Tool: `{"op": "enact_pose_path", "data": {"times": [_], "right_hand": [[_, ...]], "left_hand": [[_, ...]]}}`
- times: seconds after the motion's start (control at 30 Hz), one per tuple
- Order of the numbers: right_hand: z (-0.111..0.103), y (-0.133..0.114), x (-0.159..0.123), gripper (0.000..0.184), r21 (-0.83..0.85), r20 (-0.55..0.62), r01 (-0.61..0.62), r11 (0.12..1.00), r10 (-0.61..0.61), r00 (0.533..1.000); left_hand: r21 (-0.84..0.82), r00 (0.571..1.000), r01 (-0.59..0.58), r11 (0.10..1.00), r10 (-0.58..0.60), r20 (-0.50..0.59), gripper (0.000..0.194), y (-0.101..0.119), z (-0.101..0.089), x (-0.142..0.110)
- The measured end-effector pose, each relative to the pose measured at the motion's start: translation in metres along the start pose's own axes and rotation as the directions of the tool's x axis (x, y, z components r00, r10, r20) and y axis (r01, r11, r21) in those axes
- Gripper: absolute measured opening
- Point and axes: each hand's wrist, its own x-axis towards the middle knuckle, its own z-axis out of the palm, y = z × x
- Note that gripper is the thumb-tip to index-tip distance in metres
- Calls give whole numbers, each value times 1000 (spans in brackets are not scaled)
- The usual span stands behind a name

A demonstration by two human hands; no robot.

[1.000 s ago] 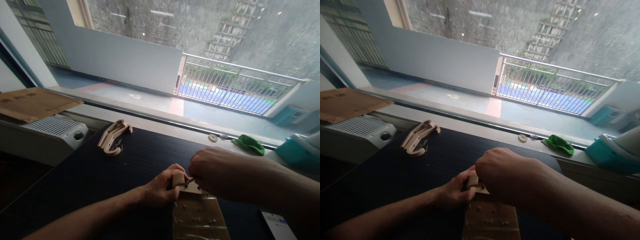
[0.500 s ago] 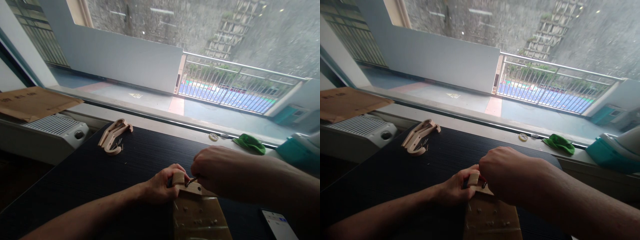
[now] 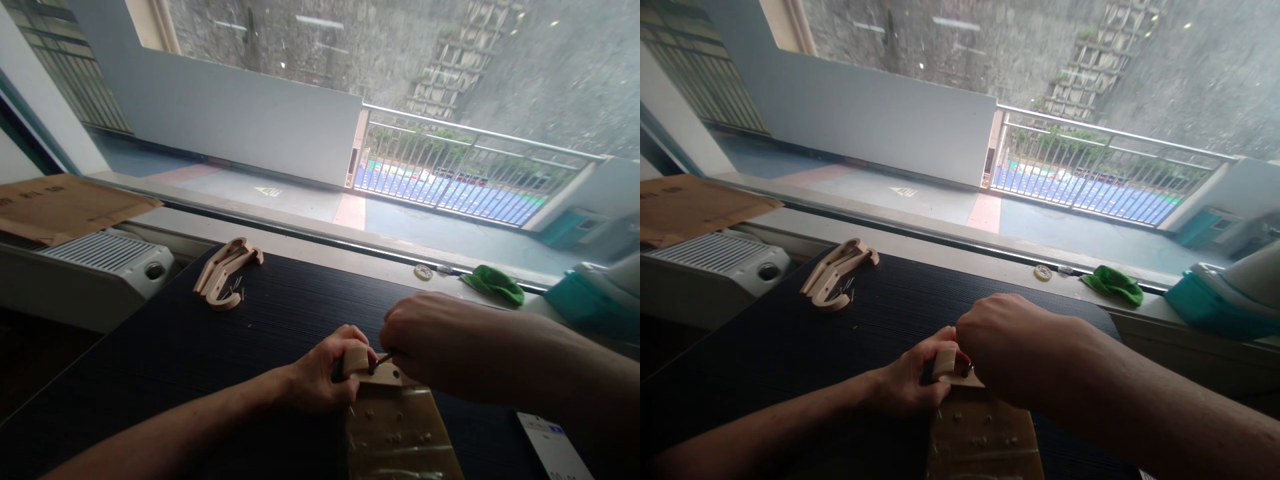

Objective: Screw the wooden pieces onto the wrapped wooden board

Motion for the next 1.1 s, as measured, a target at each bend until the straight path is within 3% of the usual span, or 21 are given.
{"op": "enact_pose_path", "data": {"times": [0.33, 0.73, 1.1], "right_hand": [[-6, -6, -1, 17, -3, 30, -24, 1000, 24, 999], [-2, -3, -1, 16, 10, 12, -2, 1000, 2, 1000], [-4, -5, 0, 15, 6, 48, -10, 1000, 10, 999]], "left_hand": [[-22, 999, 46, 999, -45, 11, 28, -3, 1, 0], [28, 998, -48, 998, 47, 40, 34, -7, -4, -2], [-30, 1000, -5, 1000, 5, 1, 26, -5, 0, -2]]}}
